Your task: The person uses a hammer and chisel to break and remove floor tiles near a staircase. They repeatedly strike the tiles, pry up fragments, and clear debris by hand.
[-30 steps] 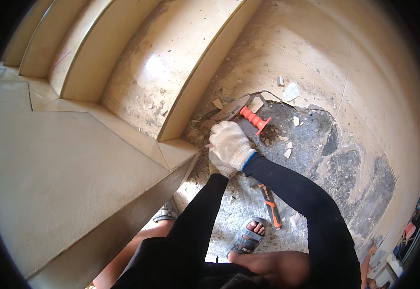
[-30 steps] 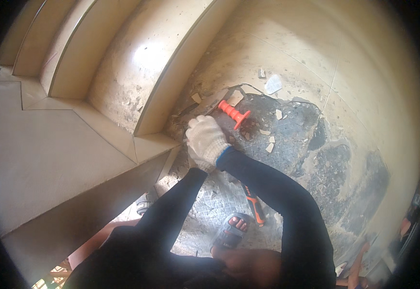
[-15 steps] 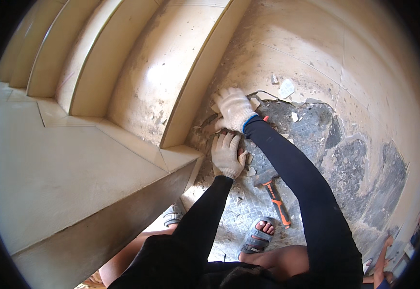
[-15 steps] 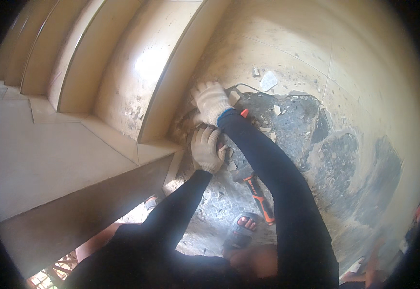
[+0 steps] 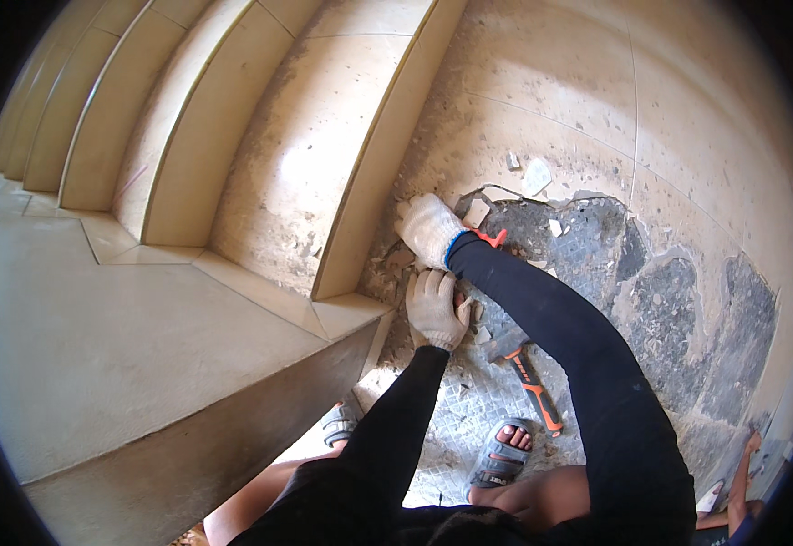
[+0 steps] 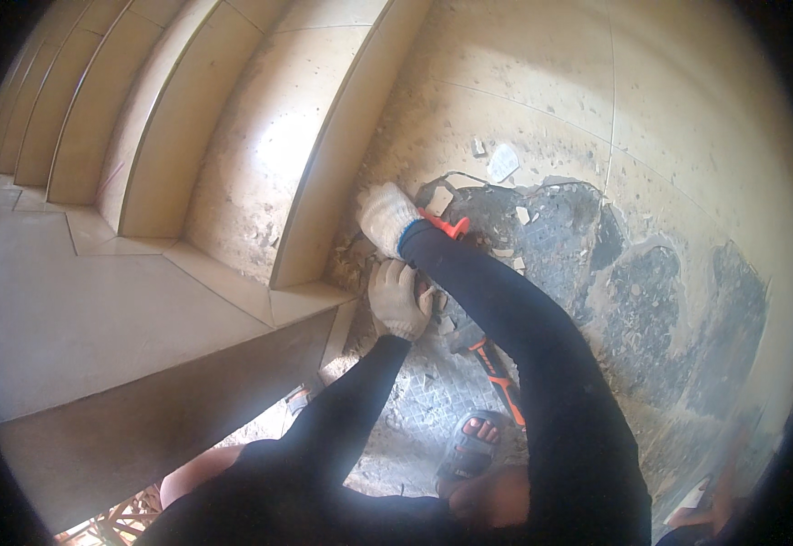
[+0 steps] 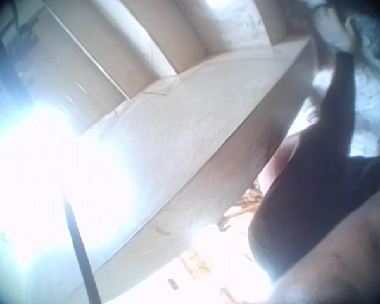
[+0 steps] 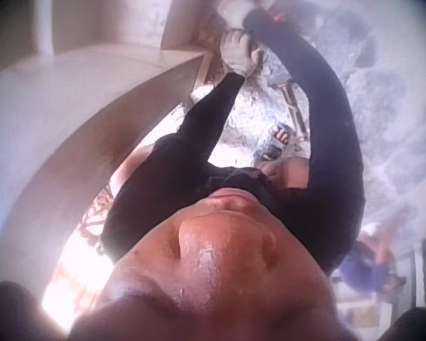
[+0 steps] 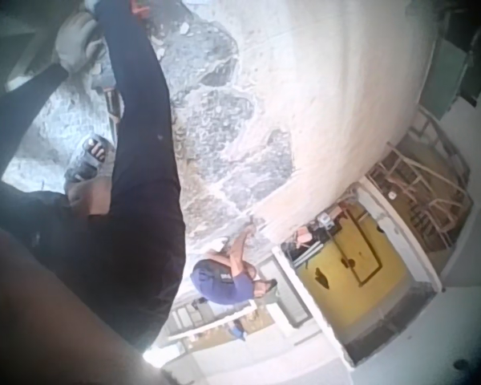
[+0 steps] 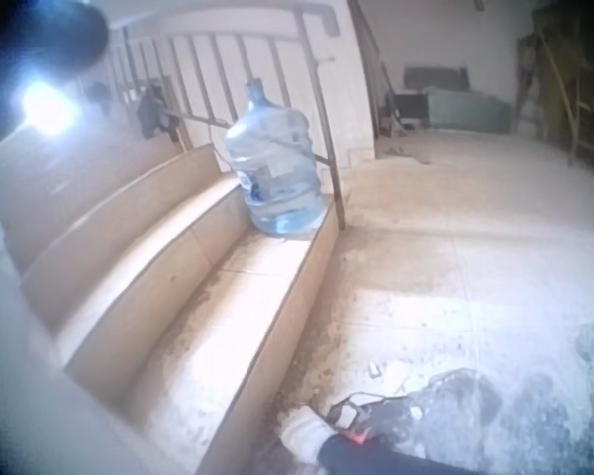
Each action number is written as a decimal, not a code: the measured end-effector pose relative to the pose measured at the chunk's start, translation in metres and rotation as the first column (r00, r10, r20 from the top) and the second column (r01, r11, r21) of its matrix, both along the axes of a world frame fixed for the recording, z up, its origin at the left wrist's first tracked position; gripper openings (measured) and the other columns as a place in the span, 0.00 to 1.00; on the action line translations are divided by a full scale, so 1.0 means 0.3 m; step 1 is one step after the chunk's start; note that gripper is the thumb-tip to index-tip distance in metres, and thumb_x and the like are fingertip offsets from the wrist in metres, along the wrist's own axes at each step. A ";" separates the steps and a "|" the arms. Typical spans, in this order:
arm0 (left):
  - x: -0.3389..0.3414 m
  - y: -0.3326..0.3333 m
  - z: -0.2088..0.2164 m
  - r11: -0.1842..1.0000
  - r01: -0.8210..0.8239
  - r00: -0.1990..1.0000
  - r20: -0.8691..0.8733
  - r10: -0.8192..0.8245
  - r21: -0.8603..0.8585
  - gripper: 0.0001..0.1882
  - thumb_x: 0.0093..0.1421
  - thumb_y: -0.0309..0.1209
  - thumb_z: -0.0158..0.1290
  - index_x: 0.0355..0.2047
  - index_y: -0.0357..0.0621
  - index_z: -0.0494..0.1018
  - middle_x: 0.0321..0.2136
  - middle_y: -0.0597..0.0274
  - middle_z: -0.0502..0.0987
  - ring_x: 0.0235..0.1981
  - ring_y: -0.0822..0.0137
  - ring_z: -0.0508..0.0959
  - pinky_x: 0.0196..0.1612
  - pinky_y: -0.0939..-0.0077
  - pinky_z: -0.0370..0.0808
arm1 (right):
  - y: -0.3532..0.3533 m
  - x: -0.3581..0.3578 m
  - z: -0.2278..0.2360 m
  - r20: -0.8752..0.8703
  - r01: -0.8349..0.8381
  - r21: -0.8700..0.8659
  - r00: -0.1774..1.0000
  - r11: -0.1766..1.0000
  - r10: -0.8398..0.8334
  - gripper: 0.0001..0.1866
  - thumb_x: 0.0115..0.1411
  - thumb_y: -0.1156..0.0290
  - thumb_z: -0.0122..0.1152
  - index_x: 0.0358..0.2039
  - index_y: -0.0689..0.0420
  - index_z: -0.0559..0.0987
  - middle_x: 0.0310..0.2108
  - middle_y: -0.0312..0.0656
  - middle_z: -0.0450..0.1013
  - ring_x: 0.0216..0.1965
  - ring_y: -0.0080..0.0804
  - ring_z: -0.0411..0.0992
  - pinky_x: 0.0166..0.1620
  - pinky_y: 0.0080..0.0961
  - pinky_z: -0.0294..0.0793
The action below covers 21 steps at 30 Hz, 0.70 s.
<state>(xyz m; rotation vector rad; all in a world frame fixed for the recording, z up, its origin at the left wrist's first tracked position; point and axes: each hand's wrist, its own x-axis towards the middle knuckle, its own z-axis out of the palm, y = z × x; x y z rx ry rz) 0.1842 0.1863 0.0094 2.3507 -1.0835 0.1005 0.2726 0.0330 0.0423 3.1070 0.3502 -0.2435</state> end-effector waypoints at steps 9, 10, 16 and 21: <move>0.000 -0.004 -0.009 1.000 -0.003 0.998 0.066 0.004 -0.019 0.23 0.47 0.35 0.64 0.44 0.41 0.81 0.44 0.51 0.79 0.50 0.44 0.76 0.55 0.47 0.74 | 0.045 0.009 -0.060 0.061 0.097 0.059 0.993 0.993 -0.101 0.08 0.62 0.66 0.66 0.37 0.49 0.91 0.40 0.43 0.85 0.46 0.44 0.84 0.46 0.44 0.83; -0.001 -0.003 -0.010 1.000 -0.011 0.998 0.068 0.013 -0.019 0.23 0.47 0.35 0.64 0.45 0.41 0.80 0.45 0.51 0.79 0.50 0.44 0.76 0.56 0.47 0.74 | 0.048 0.011 -0.053 -0.054 0.130 0.074 0.990 0.989 -0.127 0.09 0.63 0.67 0.66 0.39 0.50 0.91 0.42 0.43 0.85 0.49 0.43 0.84 0.48 0.45 0.83; -0.005 0.012 -0.001 1.000 -0.012 0.999 -0.036 0.013 0.025 0.27 0.50 0.35 0.64 0.51 0.43 0.80 0.51 0.51 0.79 0.56 0.44 0.76 0.62 0.45 0.72 | 0.002 -0.035 0.074 -0.081 -0.003 0.108 0.997 0.994 0.012 0.09 0.62 0.65 0.70 0.41 0.49 0.92 0.45 0.41 0.85 0.53 0.42 0.84 0.51 0.42 0.85; -0.011 0.012 0.006 0.999 -0.023 1.000 0.012 0.022 0.023 0.29 0.51 0.36 0.68 0.55 0.47 0.79 0.55 0.51 0.79 0.60 0.44 0.76 0.67 0.44 0.70 | -0.128 -0.190 0.249 0.457 -0.102 0.265 0.889 0.959 -0.032 0.13 0.53 0.56 0.78 0.35 0.47 0.85 0.35 0.37 0.77 0.40 0.39 0.79 0.45 0.41 0.79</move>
